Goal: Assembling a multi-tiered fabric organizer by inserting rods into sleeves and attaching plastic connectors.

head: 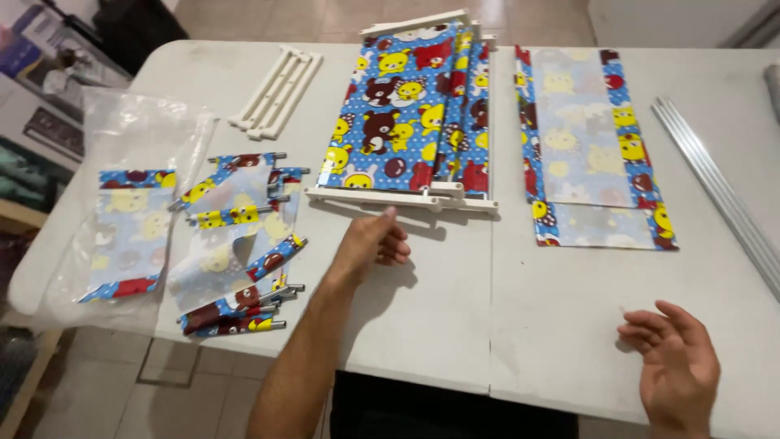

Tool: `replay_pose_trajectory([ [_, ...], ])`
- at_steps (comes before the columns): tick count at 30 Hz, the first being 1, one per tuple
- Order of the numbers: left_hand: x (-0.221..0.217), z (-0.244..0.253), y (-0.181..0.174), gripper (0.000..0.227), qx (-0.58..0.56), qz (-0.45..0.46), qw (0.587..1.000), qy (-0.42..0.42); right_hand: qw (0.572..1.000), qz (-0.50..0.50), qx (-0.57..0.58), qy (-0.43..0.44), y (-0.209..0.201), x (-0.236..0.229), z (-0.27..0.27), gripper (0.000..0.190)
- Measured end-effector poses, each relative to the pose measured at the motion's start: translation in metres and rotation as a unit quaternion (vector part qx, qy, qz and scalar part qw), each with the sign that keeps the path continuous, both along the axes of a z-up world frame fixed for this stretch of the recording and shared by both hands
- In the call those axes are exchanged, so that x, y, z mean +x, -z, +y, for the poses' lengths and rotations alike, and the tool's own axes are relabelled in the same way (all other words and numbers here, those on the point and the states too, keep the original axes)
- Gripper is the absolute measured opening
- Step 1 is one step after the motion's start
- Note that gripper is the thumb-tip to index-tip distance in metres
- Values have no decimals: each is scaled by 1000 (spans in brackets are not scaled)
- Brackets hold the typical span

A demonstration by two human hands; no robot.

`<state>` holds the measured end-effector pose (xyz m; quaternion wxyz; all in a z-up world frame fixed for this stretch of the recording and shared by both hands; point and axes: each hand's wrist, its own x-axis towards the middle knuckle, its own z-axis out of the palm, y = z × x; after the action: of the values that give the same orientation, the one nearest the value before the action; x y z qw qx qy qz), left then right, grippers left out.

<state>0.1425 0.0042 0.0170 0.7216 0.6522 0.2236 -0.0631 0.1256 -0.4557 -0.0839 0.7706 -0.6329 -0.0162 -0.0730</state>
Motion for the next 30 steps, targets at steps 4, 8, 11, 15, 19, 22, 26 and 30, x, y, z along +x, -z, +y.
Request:
replay_pose_trajectory([
  [4,-2,49,-13,28,131,-73,988,-39,998,-2,-54,14,8,3,2,51],
  [8,41,125,-36,12,269,-125,922,-249,983,-14,-175,46,-35,-12,35,45],
  [11,86,175,-31,17,386,-27,891,-239,973,9,-219,70,-53,-16,52,44],
  [15,129,218,3,41,572,156,801,-79,967,52,-224,106,-61,-16,60,31],
  [19,140,235,15,40,616,162,769,-63,962,34,-243,122,-55,-9,60,33],
  [22,148,235,18,38,641,149,751,-50,957,108,-221,154,-63,-13,61,33],
  [26,148,242,21,37,654,159,739,-22,970,124,-183,100,-50,-8,45,34],
  [30,141,241,14,36,637,138,757,-38,983,92,-140,76,-39,-4,39,36],
])
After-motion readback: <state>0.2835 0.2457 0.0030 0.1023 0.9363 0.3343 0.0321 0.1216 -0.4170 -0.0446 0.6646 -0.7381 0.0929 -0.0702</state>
